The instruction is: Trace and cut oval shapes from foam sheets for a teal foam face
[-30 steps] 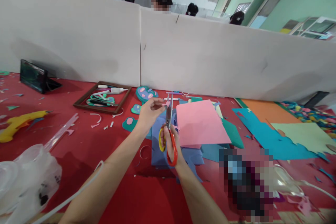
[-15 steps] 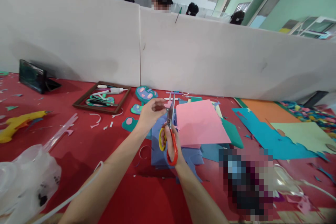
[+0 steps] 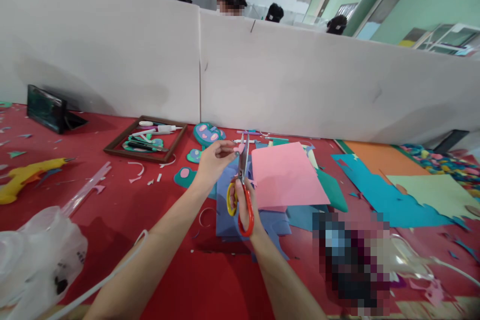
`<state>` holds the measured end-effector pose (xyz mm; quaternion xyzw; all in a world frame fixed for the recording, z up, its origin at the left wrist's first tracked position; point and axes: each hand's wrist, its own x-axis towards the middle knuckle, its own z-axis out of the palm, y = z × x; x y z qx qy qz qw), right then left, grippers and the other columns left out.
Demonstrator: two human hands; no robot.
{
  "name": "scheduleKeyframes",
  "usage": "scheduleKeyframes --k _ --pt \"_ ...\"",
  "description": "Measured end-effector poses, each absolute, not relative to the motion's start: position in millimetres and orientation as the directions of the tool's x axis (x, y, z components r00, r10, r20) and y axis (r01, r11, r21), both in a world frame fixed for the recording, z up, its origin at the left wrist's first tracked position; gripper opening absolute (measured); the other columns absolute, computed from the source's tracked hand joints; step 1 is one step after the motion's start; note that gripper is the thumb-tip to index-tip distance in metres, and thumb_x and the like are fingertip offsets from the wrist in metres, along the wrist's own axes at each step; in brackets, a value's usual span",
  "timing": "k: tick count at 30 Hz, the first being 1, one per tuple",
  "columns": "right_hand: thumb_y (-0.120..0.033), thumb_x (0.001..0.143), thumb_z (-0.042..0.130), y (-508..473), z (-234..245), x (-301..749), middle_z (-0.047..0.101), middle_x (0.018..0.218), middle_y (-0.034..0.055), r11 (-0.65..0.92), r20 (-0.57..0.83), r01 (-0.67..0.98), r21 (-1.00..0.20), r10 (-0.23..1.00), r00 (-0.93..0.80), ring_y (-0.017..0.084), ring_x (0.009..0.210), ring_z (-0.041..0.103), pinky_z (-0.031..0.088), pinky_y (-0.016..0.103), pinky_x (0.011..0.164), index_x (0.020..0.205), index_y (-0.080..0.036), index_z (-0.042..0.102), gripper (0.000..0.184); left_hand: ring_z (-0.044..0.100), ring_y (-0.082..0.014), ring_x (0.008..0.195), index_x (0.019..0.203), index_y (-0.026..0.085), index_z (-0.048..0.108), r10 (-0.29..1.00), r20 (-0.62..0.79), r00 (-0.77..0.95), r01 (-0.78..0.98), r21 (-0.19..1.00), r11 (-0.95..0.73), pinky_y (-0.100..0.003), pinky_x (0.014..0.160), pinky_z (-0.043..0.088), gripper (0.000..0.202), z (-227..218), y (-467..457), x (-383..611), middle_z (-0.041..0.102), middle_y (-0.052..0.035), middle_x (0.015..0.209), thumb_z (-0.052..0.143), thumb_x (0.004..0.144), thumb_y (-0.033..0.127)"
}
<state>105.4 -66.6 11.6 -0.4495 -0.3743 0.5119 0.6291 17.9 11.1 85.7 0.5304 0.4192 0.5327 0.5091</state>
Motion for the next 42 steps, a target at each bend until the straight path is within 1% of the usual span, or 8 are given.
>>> scheduleKeyframes --k 6,11,16,20,26,30,37,42 --pt "-0.062 0.078 0.061 -67.3 11.0 104.2 0.045 0.053 -0.0071 0.073 0.015 -0.312 -0.947 0.983 0.182 0.007 0.04 0.039 0.031 0.019 0.033 0.08 -0.023 0.051 0.04 0.067 -0.0154 0.08 0.082 0.018 0.063 0.99 0.131 0.059 -0.084 0.988 -0.126 -0.03 0.078 0.054 0.019 87.2 9.3 18.0 0.072 -0.0024 0.081 0.068 0.064 0.015" --pt "-0.063 0.077 0.062 -68.1 12.9 104.6 0.04 0.049 -0.0082 0.064 0.007 -0.316 -0.947 0.983 0.181 0.008 0.04 0.04 0.031 0.019 0.034 0.079 -0.023 0.051 0.042 0.066 -0.0149 0.081 0.081 0.018 0.066 0.988 0.123 0.093 -0.101 0.988 -0.114 -0.031 0.081 0.053 0.019 86.5 11.1 17.7 0.072 -0.002 0.083 0.069 0.062 0.016" --pt "-0.064 0.077 0.062 -68.0 15.1 104.9 0.043 0.052 -0.008 0.07 0.006 -0.312 -0.948 0.979 0.203 0.006 0.041 0.041 0.033 0.018 0.036 0.08 -0.022 0.051 0.043 0.065 -0.0146 0.074 0.071 0.018 0.065 0.989 0.097 0.114 -0.092 0.992 -0.086 -0.031 0.079 0.052 0.01 87.9 13.2 16.9 0.07 0.0004 0.073 0.07 0.062 0.02" --pt "-0.064 0.077 0.061 -66.8 14.1 105.6 0.042 0.05 -0.0087 0.062 -0.003 -0.314 -0.947 0.979 0.203 0.007 0.04 0.042 0.032 0.017 0.034 0.08 -0.023 0.051 0.043 0.065 -0.0146 0.07 0.069 0.018 0.062 0.989 0.092 0.118 -0.103 0.991 -0.08 -0.03 0.075 0.053 0.013 87.0 15.3 15.6 0.068 0.0011 0.069 0.072 0.059 0.019" --pt "-0.065 0.077 0.06 -66.9 13.2 105.8 0.04 0.047 -0.01 0.071 0.009 -0.304 -0.95 0.98 0.201 0.007 0.038 0.041 0.031 0.017 0.034 0.081 -0.023 0.05 0.043 0.067 -0.0151 0.071 0.086 0.018 0.066 0.986 0.084 0.142 -0.176 0.983 -0.058 -0.032 0.079 0.053 0.027 86.0 15.9 14.1 0.07 0.0012 0.07 0.072 0.06 0.019" --pt "-0.065 0.079 0.059 -68.0 13.5 106.0 0.04 0.049 -0.0097 0.072 0.017 -0.288 -0.955 0.982 0.19 0.007 0.038 0.041 0.03 0.017 0.032 0.082 -0.022 0.049 0.043 0.068 -0.017 0.075 0.074 0.018 0.065 0.99 0.081 0.115 -0.17 0.984 -0.061 -0.034 0.083 0.053 0.016 87.8 14.3 13.1 0.072 -0.0011 0.074 0.073 0.06 0.022" --pt "-0.062 0.08 0.059 -66.5 10.3 106.7 0.044 0.054 -0.0078 0.071 0.019 -0.287 -0.955 0.983 0.181 0.007 0.041 0.042 0.034 0.017 0.035 0.083 -0.022 0.05 0.042 0.067 -0.0172 0.082 0.069 0.018 0.066 0.997 0.049 0.067 -0.151 0.988 -0.038 -0.031 0.082 0.05 0.012 87.6 14.0 13.4 0.074 -0.0029 0.079 0.073 0.061 0.024" --pt "-0.061 0.079 0.061 -66.1 8.6 105.6 0.046 0.059 -0.0066 0.074 0.019 -0.293 -0.953 0.982 0.186 0.006 0.042 0.04 0.034 0.017 0.034 0.084 -0.021 0.051 0.041 0.063 -0.0154 0.075 0.062 0.019 0.064 0.999 0.036 0.029 -0.078 0.996 -0.034 -0.029 0.076 0.049 0.011 88.4 12.9 14.7 0.069 0.0004 0.071 0.073 0.061 0.025"
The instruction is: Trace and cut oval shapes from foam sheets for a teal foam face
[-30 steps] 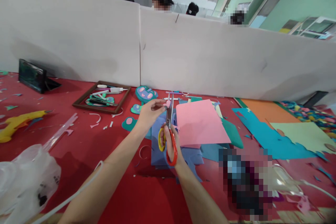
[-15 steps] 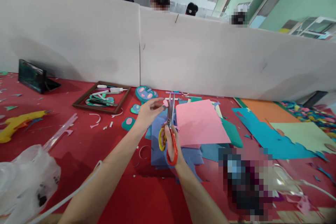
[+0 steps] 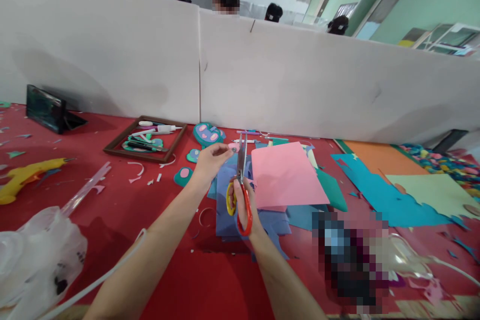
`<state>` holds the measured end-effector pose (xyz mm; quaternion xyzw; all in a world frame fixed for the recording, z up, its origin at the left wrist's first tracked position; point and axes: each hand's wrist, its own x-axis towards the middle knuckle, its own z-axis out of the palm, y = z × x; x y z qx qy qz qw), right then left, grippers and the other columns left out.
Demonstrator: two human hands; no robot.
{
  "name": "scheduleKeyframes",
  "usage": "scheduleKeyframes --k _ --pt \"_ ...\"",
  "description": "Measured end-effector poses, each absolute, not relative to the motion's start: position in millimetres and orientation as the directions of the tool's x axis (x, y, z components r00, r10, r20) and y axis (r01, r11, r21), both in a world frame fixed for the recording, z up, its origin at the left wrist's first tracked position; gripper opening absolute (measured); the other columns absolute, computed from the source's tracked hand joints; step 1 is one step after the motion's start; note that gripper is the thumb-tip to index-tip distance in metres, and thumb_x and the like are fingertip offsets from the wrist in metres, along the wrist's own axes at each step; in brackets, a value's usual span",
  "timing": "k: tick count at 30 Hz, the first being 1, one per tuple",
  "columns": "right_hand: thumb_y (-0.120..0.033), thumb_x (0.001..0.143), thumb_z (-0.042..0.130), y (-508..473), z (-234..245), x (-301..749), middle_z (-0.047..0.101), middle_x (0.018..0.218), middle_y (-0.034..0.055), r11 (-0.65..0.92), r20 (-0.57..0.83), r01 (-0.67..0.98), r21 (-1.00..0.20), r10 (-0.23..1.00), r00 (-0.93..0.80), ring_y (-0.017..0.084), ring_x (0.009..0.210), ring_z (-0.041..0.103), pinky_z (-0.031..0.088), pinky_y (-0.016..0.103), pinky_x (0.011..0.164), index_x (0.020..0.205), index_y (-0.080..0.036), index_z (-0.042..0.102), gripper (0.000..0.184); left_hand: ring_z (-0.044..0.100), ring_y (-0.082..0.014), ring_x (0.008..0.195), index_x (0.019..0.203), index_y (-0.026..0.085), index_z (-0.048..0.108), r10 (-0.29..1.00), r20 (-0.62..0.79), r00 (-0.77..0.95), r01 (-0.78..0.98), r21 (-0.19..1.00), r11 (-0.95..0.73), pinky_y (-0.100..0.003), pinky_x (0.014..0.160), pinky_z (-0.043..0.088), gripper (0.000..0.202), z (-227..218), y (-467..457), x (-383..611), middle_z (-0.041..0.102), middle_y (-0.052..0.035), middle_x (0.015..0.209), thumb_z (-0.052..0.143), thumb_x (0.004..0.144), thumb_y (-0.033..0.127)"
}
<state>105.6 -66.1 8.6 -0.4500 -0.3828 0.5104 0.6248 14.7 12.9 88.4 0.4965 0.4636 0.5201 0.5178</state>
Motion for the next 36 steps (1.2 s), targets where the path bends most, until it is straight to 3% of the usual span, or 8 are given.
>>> scheduleKeyframes --k 7,19,36 --pt "-0.061 0.08 0.06 -66.5 4.9 106.4 0.045 0.057 -0.0065 0.077 0.034 -0.276 -0.958 0.987 0.16 0.007 0.04 0.041 0.03 0.018 0.031 0.089 -0.021 0.053 0.041 0.061 -0.013 0.068 0.06 0.018 0.063 0.998 0.066 0.004 -0.111 0.992 -0.065 -0.028 0.073 0.05 0.014 88.8 12.1 17.6 0.065 0.0019 0.066 0.075 0.06 0.025" --pt "-0.062 0.08 0.059 -65.9 6.5 107.0 0.043 0.054 -0.0083 0.07 0.026 -0.285 -0.956 0.988 0.154 0.006 0.038 0.037 0.03 0.019 0.032 0.09 -0.022 0.053 0.042 0.063 -0.0145 0.071 0.065 0.018 0.06 0.999 0.044 0.024 -0.231 0.972 -0.038 -0.028 0.065 0.055 0.03 83.8 9.3 23.9 0.065 0.0011 0.073 0.079 0.054 0.038" --pt "-0.062 0.078 0.062 -65.3 7.4 106.5 0.046 0.057 -0.0065 0.052 -0.003 -0.291 -0.955 0.982 0.186 0.006 0.041 0.039 0.034 0.018 0.036 0.077 -0.022 0.051 0.042 0.064 -0.0149 0.074 0.065 0.019 0.056 0.996 0.083 0.008 -0.216 0.973 -0.08 -0.026 0.062 0.056 0.032 84.3 7.1 24.3 0.065 0.0011 0.075 0.077 0.057 0.041"
